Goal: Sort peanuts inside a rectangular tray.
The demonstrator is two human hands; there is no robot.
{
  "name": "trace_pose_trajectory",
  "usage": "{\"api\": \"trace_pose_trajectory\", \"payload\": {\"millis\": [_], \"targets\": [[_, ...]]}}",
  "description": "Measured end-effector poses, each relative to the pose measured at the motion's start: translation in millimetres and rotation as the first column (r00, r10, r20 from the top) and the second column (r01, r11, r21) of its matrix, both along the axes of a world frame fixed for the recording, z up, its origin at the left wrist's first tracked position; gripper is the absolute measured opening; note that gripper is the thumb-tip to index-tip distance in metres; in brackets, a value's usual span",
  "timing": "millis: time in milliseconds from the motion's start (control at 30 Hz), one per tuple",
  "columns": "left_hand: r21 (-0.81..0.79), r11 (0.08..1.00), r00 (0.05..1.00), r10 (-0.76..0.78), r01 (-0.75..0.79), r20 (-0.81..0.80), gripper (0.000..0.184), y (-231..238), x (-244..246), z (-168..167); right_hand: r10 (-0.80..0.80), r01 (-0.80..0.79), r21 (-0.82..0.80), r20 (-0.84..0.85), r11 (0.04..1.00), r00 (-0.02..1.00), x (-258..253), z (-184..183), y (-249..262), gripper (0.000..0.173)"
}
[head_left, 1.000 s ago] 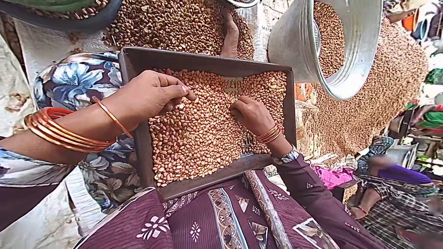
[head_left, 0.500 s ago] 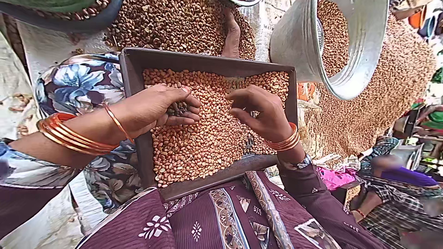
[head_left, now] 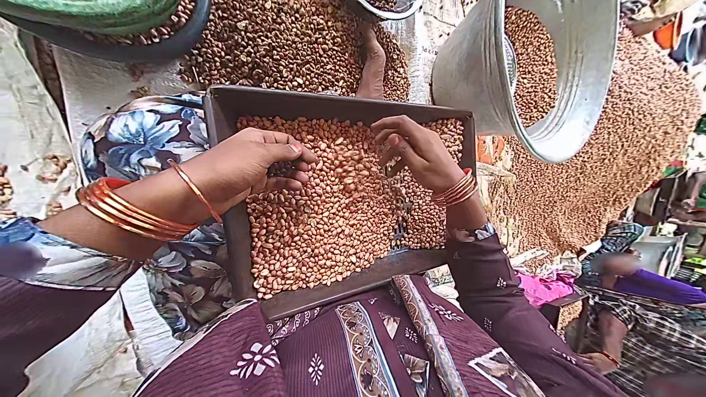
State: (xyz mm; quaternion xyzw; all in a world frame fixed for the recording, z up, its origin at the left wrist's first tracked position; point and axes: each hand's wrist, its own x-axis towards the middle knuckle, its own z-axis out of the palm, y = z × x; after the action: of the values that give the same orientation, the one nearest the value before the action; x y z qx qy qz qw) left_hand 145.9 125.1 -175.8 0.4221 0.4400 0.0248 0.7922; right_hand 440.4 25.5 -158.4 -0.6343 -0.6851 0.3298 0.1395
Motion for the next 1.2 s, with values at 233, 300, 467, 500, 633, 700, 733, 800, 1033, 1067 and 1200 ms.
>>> {"api": "trace_pose_trajectory", "payload": {"millis": [233,300,467,500,633,700,733,800,1033,1067,1200], "targets": [[0.060,0.998,0.999,0.011,-0.008,-0.049,0.027,4,0,1,-0.114,0.399,-0.256,0.702,0.881,0.703,11,8,-25,0.040],[0.075,0.997,0.998,0.012,-0.007,-0.057,0.028,5,0,1,-0.037,0.125,-0.223,0.365,0.967,0.930,8,-1,-41,0.032],[0.062,0.998,0.998,0.011,-0.006,-0.065,0.029,3,-2,-1,-0.241,0.239,0.035,0.206,0.970,0.948,6,20,-58,0.031],[0.058,0.998,0.998,0.015,-0.011,-0.062,0.028,3,-2,0,-0.287,0.297,0.040,0.409,0.954,0.866,7,25,-63,0.030],[0.057,0.998,0.999,0.022,-0.019,-0.040,0.029,4,-2,0,-0.146,0.467,-0.321,0.675,0.824,0.723,-3,12,-79,0.045],[0.054,0.998,0.999,0.020,-0.018,-0.044,0.029,4,-2,-1,-0.073,0.211,-0.353,0.365,0.912,0.928,-7,5,-92,0.034],[0.050,0.999,0.999,0.019,-0.017,-0.047,0.029,4,-2,-2,-0.076,0.110,-0.303,0.121,0.947,0.990,-11,5,-96,0.029],[0.053,0.998,0.999,0.016,-0.013,-0.052,0.029,3,-2,-2,-0.119,0.086,-0.203,-0.157,0.975,0.980,-15,16,-98,0.027],[0.128,0.991,0.996,-0.037,0.048,-0.086,0.030,1,-3,-2,-0.133,0.532,-0.356,0.724,0.768,0.677,2,28,-112,0.044],[0.129,0.990,0.995,-0.042,0.053,-0.091,0.029,1,-3,-1,-0.081,0.522,-0.456,0.692,0.721,0.717,-4,23,-113,0.047],[0.137,0.988,0.993,-0.057,0.071,-0.102,0.029,0,-2,-2,0.069,-0.042,-0.439,0.046,0.897,0.997,-26,14,-120,0.034]]}}
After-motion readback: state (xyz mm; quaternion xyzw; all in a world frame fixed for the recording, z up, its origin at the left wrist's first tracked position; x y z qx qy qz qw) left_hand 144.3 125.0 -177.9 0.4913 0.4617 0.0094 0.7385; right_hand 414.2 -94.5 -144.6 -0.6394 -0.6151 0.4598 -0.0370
